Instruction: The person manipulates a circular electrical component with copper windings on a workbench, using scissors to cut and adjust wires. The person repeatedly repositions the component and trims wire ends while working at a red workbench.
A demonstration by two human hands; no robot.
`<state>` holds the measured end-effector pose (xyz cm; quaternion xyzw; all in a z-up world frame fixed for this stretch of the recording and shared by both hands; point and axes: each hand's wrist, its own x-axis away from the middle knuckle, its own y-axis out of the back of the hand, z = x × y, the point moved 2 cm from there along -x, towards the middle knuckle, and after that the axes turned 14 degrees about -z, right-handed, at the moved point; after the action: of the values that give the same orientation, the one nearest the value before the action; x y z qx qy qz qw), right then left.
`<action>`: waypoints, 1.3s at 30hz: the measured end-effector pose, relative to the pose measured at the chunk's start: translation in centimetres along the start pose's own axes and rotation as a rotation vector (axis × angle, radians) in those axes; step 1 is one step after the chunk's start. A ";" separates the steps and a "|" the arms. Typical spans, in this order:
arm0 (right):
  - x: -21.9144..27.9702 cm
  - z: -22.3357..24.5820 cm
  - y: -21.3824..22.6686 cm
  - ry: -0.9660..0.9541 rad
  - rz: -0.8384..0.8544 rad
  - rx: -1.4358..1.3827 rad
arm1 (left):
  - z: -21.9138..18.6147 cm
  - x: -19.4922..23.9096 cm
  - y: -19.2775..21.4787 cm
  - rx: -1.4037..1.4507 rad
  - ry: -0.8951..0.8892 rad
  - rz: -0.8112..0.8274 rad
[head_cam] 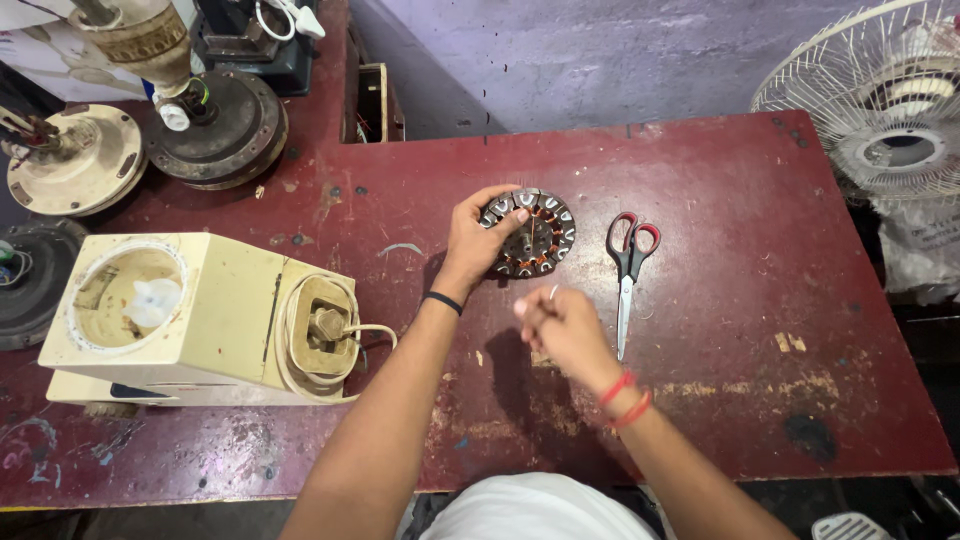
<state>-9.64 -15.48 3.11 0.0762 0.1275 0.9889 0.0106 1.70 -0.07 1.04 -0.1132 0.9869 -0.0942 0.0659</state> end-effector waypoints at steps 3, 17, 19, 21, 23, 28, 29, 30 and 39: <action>3.6 0.1 0.1 0.153 0.044 0.334 | 0.0 -0.2 -0.1 -0.052 -0.027 -0.013; 3.5 1.0 8.4 0.081 -0.331 0.599 | -3.0 0.1 -1.1 -0.388 -0.104 -0.105; 1.7 0.5 9.5 0.070 -0.356 0.744 | -3.1 0.3 -1.2 -0.355 -0.075 -0.151; 1.0 -0.5 9.9 0.047 -0.370 0.821 | -3.1 0.6 -1.1 -0.270 -0.058 -0.194; 0.5 -1.5 10.0 0.011 -0.371 0.830 | -2.9 1.0 -0.6 -0.276 -0.154 -0.168; -0.5 -3.7 10.1 0.027 -0.383 0.808 | -1.6 1.5 0.2 -0.218 -0.319 -0.055; -0.7 -4.1 10.2 0.032 -0.380 0.787 | -1.3 1.7 0.3 -0.177 -0.335 -0.033; -1.0 -4.5 10.3 0.019 -0.370 0.793 | -1.1 1.9 0.5 -0.136 -0.350 -0.011; -1.9 -5.2 11.7 -0.262 -0.126 -0.069 | 1.0 2.5 1.5 0.159 -0.023 0.117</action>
<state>-8.54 -28.21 0.83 0.1961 0.0954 0.9716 0.0918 -0.91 0.60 -0.51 -0.0507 0.9804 -0.1670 0.0914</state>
